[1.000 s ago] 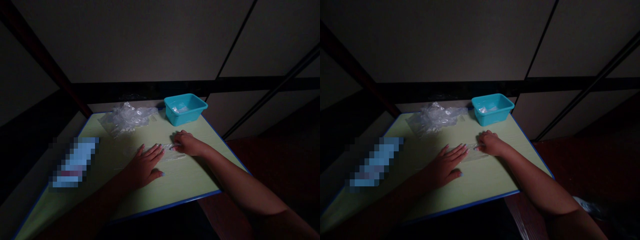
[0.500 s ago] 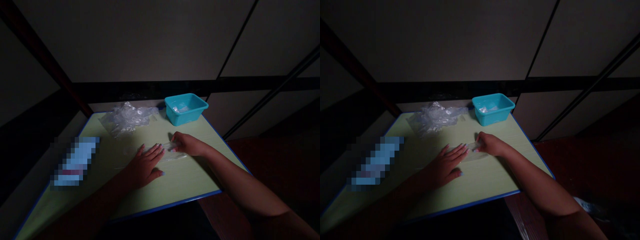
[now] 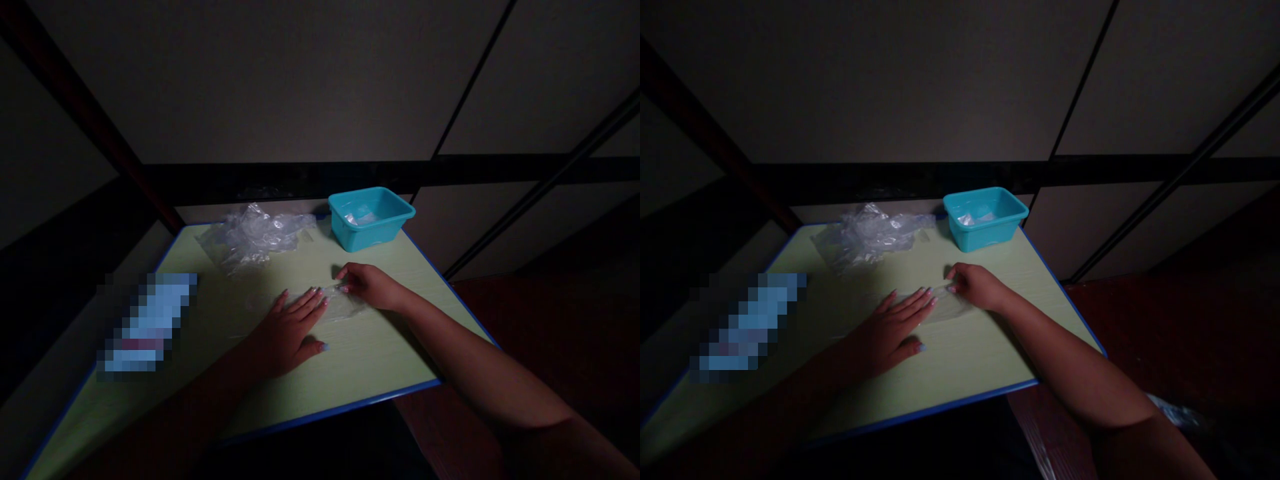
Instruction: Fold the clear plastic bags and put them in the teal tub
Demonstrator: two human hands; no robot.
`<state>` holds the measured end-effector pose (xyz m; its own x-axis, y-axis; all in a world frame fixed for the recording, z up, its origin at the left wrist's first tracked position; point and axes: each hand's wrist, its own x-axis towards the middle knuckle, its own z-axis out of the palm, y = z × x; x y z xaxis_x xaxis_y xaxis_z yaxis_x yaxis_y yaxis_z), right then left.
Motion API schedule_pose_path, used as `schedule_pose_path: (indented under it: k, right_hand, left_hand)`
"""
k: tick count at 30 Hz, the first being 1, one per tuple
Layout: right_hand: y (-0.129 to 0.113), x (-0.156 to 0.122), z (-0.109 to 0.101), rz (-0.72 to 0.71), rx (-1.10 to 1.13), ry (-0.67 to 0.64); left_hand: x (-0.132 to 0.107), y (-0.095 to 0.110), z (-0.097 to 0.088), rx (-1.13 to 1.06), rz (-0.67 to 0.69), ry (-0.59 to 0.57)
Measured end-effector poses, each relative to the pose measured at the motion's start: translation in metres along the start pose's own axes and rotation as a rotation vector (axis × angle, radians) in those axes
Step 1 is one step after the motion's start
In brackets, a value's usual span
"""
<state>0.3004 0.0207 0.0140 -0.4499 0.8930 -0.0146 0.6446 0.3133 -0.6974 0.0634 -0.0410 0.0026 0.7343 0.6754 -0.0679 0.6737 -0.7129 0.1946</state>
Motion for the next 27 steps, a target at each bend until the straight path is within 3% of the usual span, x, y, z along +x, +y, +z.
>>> schedule_pose_path:
  k: [8, 15, 22, 24, 27]
  right_hand:
    - [-0.003, -0.003, -0.016, 0.1, -0.189, -0.066]
    - [-0.008, -0.004, -0.016, 0.132, -0.283, -0.09]
    - [-0.008, -0.005, -0.018, 0.182, -0.355, -0.064]
    - [-0.008, -0.007, -0.018, 0.206, -0.375, -0.038]
    - [-0.009, -0.009, -0.015, 0.155, -0.416, 0.092]
  left_hand:
    - [-0.002, 0.001, 0.0, -0.023, -0.003, 0.012]
    - [-0.001, 0.002, -0.003, -0.023, -0.024, -0.032]
    - [-0.001, 0.002, 0.002, -0.019, -0.01, -0.001]
    - [0.0, 0.0, 0.0, -0.025, -0.006, 0.057]
    - [0.001, -0.01, -0.012, -0.045, -0.073, 0.286]
